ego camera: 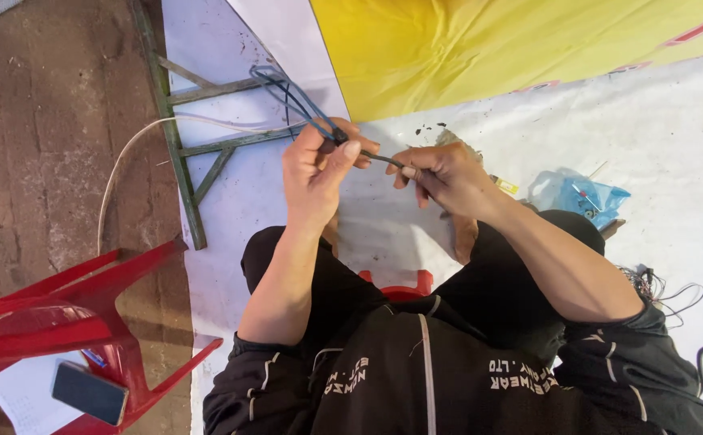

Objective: Stripping, twisting, and taping electrical wires to create connections for an electronic device.

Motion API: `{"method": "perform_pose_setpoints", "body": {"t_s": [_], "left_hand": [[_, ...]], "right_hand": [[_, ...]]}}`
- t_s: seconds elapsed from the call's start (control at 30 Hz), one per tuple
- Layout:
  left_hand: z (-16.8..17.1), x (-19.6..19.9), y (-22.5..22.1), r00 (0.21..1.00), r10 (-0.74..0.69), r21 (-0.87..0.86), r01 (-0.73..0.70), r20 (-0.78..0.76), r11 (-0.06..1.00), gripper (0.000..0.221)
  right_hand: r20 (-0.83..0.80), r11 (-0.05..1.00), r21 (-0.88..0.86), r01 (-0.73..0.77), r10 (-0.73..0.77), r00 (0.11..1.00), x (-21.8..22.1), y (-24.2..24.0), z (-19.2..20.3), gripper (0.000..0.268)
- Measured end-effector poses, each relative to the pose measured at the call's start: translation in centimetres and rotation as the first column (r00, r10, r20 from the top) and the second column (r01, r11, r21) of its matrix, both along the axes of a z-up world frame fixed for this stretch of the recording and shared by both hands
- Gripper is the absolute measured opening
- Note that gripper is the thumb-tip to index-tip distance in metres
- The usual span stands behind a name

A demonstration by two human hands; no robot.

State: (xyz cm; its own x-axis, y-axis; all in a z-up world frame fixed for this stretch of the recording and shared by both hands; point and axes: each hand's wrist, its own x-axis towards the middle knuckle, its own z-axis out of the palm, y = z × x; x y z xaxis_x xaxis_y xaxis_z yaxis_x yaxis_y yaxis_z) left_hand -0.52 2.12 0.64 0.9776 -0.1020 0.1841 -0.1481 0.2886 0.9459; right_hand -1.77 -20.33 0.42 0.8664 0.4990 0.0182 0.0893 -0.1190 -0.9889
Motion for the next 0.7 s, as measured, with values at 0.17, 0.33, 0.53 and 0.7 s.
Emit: {"method": "perform_pose_setpoints", "body": {"t_s": [0.17,0.33,0.53,0.7], "left_hand": [[0.3,0.5,1.7,0.994,0.105,-0.089,-0.100,0.044,0.991,0.018],[0.6,0.8,5.0,0.971,0.217,-0.145,-0.202,0.103,0.969,0.019],[0.8,0.4,10.6,0.937,0.345,-0.229,-0.323,0.059,0.918,0.012],[-0.1,-1.5,18.4,0.873,0.486,-0.363,-0.442,0.036,0.821,0.013]], "right_hand": [[-0.006,0.998,-0.002,-0.058,0.058,0.998,0.4,-0.3,-0.5,0.017],[0.023,0.986,-0.093,-0.140,0.143,0.989,0.7,-1.1,-0.6,0.013],[-0.180,0.969,-0.156,-0.194,0.165,0.970,0.8,-1.7,-0.5,0.019],[-0.176,0.922,-0.282,-0.266,0.223,0.959,1.1,-2.1,-0.5,0.017]]}}
